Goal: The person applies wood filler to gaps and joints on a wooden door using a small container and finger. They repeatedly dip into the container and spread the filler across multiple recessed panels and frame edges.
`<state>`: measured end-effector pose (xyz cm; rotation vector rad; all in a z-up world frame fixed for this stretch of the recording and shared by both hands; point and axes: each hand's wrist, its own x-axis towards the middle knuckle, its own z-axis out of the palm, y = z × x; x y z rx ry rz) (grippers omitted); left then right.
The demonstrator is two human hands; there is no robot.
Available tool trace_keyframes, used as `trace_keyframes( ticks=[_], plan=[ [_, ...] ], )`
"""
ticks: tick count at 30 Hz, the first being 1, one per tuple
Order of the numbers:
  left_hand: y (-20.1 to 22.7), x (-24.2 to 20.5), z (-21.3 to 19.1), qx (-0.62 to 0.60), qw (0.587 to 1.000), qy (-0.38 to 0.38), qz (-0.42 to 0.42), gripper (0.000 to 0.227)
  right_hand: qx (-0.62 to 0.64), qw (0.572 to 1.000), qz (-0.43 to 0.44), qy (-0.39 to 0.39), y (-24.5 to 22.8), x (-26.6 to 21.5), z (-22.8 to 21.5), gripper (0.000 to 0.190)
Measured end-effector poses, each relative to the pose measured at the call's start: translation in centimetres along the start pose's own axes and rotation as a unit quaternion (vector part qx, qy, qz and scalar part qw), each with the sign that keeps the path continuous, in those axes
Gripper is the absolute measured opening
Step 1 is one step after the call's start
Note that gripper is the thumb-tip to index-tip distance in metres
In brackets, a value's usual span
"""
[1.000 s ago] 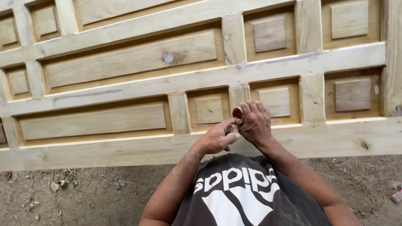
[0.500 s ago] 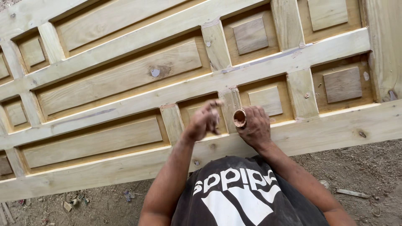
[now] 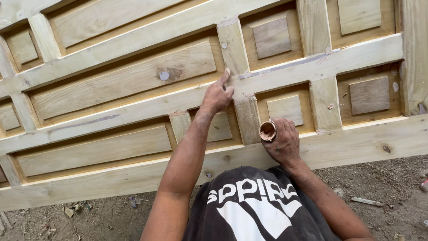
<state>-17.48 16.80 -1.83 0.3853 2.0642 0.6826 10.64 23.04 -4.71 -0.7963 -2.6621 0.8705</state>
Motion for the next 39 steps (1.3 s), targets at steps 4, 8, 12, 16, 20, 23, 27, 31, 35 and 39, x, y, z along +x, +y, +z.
trace_keyframes(
  ticks=[4,8,12,16,20,23,27,31,35,39],
  plan=[
    [-0.1,0.2,-0.2,0.029,0.999,-0.004,-0.033,0.074,0.006,1.0,-0.018,0.006,-0.6,0.6,0.3,0.051],
    [-1.1,1.4,0.2,0.035,0.999,-0.004,-0.034,0.07,0.027,1.0,-0.008,-0.001,-1.3,0.8,0.1,0.051],
    [-1.6,2.4,-0.4,0.115,0.979,0.06,0.161,0.06,0.039,0.999,0.015,0.009,-1.1,0.9,-0.2,0.052],
    [0.5,2.5,-0.1,0.135,0.991,0.003,0.01,0.074,0.035,0.999,0.007,-0.007,-0.8,0.6,-0.7,0.056],
    [3.3,2.1,1.6,0.15,0.987,-0.054,-0.035,0.084,0.035,0.999,0.005,0.007,-0.7,0.6,-0.7,0.054],
    [3.7,1.8,2.3,0.238,0.971,-0.031,0.007,0.087,0.035,0.999,0.024,0.003,-0.8,0.3,-0.9,0.05],
    [2.7,2.0,1.5,0.295,0.95,0.001,0.106,0.081,0.044,0.999,0.028,0.005,-1.0,0.1,-1.3,0.049],
    [3.0,2.2,0.9,0.27,0.961,-0.053,-0.012,0.081,0.049,0.999,0.021,0.008,-1.4,0.7,-1.3,0.051],
    [3.2,0.9,1.3,0.258,0.964,-0.063,-0.006,0.078,0.06,0.998,0.019,0.0,-2.0,0.6,-1.1,0.051],
    [1.4,-2.8,0.9,0.189,0.977,-0.038,0.095,0.061,0.1,0.994,0.048,-0.009,-1.9,0.9,-0.8,0.048]
  ],
)
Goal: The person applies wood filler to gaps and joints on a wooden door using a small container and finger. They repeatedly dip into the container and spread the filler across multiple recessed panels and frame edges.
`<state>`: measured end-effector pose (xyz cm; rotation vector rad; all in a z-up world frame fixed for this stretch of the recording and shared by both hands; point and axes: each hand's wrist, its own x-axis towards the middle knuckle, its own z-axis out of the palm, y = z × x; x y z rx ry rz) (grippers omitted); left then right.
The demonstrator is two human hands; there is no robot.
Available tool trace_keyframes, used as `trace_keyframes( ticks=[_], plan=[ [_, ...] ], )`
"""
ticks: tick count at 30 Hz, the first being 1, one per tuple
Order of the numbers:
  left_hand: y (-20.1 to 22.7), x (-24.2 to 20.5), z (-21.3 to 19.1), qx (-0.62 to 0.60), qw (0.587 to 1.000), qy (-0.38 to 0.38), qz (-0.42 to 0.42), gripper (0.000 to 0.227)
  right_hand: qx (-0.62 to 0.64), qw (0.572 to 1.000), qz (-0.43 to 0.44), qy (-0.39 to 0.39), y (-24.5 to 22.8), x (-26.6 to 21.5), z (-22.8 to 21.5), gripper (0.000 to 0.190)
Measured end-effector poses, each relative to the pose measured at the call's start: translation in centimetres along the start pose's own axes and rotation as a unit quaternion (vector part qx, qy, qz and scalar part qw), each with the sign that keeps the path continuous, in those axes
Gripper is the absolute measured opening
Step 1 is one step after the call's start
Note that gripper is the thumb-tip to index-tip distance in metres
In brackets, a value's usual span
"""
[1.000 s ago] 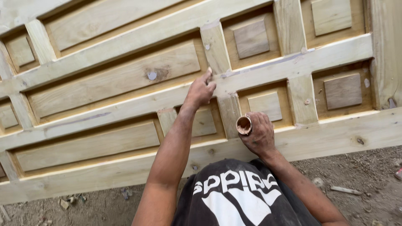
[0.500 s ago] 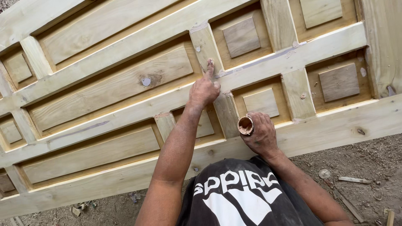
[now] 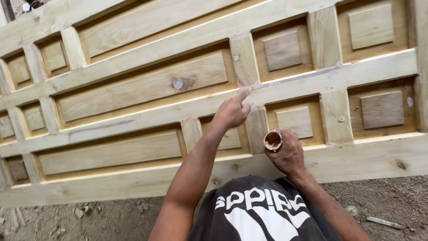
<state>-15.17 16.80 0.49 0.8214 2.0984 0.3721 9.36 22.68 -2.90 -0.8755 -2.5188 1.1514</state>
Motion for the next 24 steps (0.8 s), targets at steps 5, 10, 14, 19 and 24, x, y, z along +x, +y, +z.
trace_keyframes(
  ticks=[5,10,14,19,24],
  plan=[
    [-1.7,-8.7,2.4,-0.282,0.937,-0.198,0.058,0.07,0.058,0.998,-0.012,0.002,-0.5,1.1,0.0,0.049],
    [-0.9,-12.4,4.6,-0.433,0.867,-0.224,0.106,0.082,0.112,0.989,-0.087,0.046,-2.7,3.0,0.2,0.05],
    [-0.2,-14.5,3.7,-0.087,0.982,-0.127,0.112,0.082,0.052,0.993,-0.091,0.053,-3.9,3.8,-0.4,0.047],
    [1.3,-16.2,1.0,0.061,0.99,-0.09,0.086,0.072,0.029,0.992,-0.101,0.076,-4.6,3.8,-2.7,0.049],
    [3.1,-15.5,2.5,0.288,0.952,0.004,0.105,0.081,-0.022,0.999,-0.025,-0.027,-6.6,2.9,-4.1,0.031]
  ],
)
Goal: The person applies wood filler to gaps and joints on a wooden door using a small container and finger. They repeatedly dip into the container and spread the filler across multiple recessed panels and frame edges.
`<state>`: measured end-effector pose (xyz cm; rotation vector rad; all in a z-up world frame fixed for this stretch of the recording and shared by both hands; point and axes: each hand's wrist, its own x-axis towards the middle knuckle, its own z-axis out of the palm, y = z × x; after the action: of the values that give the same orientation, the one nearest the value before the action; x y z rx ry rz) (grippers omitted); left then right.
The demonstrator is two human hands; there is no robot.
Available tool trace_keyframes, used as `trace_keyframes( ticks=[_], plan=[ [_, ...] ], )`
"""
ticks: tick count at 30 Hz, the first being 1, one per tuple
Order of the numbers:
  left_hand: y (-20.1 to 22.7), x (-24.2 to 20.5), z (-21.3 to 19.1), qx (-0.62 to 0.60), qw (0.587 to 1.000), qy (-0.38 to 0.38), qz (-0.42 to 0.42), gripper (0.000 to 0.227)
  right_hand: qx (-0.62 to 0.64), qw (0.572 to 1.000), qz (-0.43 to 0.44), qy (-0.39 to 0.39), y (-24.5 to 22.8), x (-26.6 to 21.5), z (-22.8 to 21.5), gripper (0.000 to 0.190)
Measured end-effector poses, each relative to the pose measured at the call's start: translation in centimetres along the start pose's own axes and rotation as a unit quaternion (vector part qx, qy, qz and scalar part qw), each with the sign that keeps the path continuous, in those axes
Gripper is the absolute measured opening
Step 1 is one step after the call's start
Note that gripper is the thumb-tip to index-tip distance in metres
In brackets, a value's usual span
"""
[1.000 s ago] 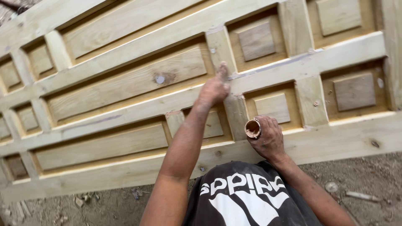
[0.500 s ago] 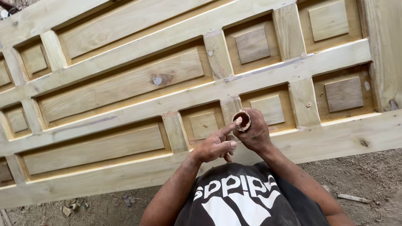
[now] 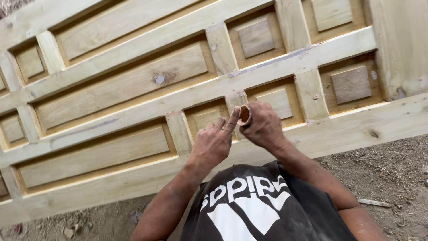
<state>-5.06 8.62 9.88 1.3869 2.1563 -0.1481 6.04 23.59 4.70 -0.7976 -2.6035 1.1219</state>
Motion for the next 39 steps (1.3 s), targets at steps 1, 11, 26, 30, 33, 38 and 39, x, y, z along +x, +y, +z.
trace_keyframes(
  ticks=[1,11,26,30,33,38,39],
  plan=[
    [0.5,0.2,0.4,0.08,0.996,0.047,0.017,0.084,-0.01,0.999,0.029,-0.022,-0.4,-0.1,-0.2,0.026],
    [1.4,-1.5,-1.3,-0.004,0.998,-0.063,0.013,0.06,-0.066,0.997,0.002,-0.039,0.9,-0.6,-0.5,0.037],
    [0.8,-2.2,2.1,-0.449,0.885,-0.121,-0.032,0.073,-0.062,0.992,-0.096,0.052,1.4,-3.3,3.0,0.051],
    [0.2,-1.7,3.8,-0.667,0.731,-0.14,-0.021,0.077,-0.079,0.992,-0.094,0.042,2.0,-3.7,3.7,0.051],
    [-0.5,-1.6,4.5,-0.763,0.631,-0.142,0.008,0.075,-0.083,0.989,-0.115,0.051,2.4,-4.0,4.0,0.047],
    [-0.1,-0.8,5.1,-0.709,0.693,-0.129,-0.002,0.073,-0.079,0.985,-0.135,0.074,2.8,-4.4,4.0,0.036],
    [0.2,-0.8,5.4,-0.695,0.706,-0.135,-0.008,0.073,-0.082,0.984,-0.137,0.084,2.7,-4.7,4.1,0.036]
  ],
)
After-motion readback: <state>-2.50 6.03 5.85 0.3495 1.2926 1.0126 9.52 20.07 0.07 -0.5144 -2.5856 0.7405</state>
